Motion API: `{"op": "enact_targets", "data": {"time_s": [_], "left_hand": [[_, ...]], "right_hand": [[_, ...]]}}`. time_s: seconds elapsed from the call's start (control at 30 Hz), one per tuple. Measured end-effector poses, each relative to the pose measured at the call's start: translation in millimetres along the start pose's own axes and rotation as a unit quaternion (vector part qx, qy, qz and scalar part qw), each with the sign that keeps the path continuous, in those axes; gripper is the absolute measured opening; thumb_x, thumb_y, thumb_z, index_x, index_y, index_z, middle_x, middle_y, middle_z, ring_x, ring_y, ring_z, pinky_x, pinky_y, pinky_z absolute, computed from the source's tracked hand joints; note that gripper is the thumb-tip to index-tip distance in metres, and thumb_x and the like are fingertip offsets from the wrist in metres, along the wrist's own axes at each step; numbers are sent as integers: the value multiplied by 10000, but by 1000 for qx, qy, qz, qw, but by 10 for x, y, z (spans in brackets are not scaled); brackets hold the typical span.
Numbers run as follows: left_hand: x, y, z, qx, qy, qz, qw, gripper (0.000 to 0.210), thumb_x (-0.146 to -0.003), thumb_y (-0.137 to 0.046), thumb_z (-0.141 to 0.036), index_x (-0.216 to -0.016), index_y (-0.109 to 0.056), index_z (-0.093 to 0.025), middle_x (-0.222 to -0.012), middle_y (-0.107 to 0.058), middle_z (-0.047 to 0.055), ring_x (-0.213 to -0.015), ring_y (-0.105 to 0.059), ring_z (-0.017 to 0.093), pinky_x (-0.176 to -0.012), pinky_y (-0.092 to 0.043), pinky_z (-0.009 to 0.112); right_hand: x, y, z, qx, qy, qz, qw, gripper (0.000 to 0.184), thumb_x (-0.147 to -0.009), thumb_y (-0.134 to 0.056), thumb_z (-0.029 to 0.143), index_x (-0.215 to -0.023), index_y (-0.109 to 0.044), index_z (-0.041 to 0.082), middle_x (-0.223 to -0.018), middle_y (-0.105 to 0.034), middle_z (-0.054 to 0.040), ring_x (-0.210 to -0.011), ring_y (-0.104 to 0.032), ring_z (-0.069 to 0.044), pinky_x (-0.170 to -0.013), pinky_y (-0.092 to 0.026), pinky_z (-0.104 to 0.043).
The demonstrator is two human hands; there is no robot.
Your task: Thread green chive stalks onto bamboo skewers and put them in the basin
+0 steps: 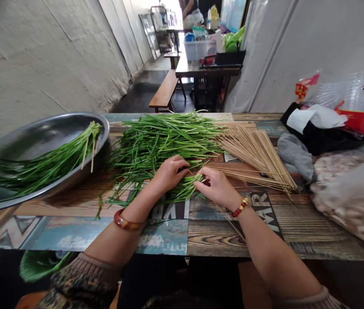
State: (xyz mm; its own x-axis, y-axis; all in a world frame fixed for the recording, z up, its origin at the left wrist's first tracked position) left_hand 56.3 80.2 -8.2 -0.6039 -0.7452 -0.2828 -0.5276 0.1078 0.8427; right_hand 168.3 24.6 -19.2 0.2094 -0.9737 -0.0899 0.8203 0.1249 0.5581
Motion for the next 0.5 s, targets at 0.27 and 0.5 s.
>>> {"op": "enact_targets", "data": {"time_s": [0.27,0.5], "left_hand": [[0,-21,-20,-92,14,1,996,141,-803,-544,-104,-782,-675,-153,-874,-591,79,-835,-571,192,-751,-468,306],[26,290,13,66,25,-113,991,90,-752,-545,-90,-763,-598,-162,-823,-615,33,-806,-558,161,-773,-451,292]], "right_hand": [[-1,-16,17,-2,-5,-6,1000,119,-814,-583,301,-792,-553,188,-616,-549,31,-518,-538,-106,-481,-410,-210],[-14,57,-7,-20,-11,-73,997,166,-851,-550,351,-841,-574,187,-652,-603,8,-499,-550,-108,-475,-432,-219]]}}
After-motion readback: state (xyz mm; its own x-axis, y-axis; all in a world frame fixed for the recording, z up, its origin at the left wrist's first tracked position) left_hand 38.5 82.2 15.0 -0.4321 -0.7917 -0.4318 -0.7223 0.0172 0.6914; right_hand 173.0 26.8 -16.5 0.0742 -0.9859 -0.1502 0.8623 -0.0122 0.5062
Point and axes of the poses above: each hand's wrist, its own x-axis away from the middle knuckle, its own y-axis out of the back of the hand, z = x × y, the point moved 9 cm from there along -x, towards the middle knuckle
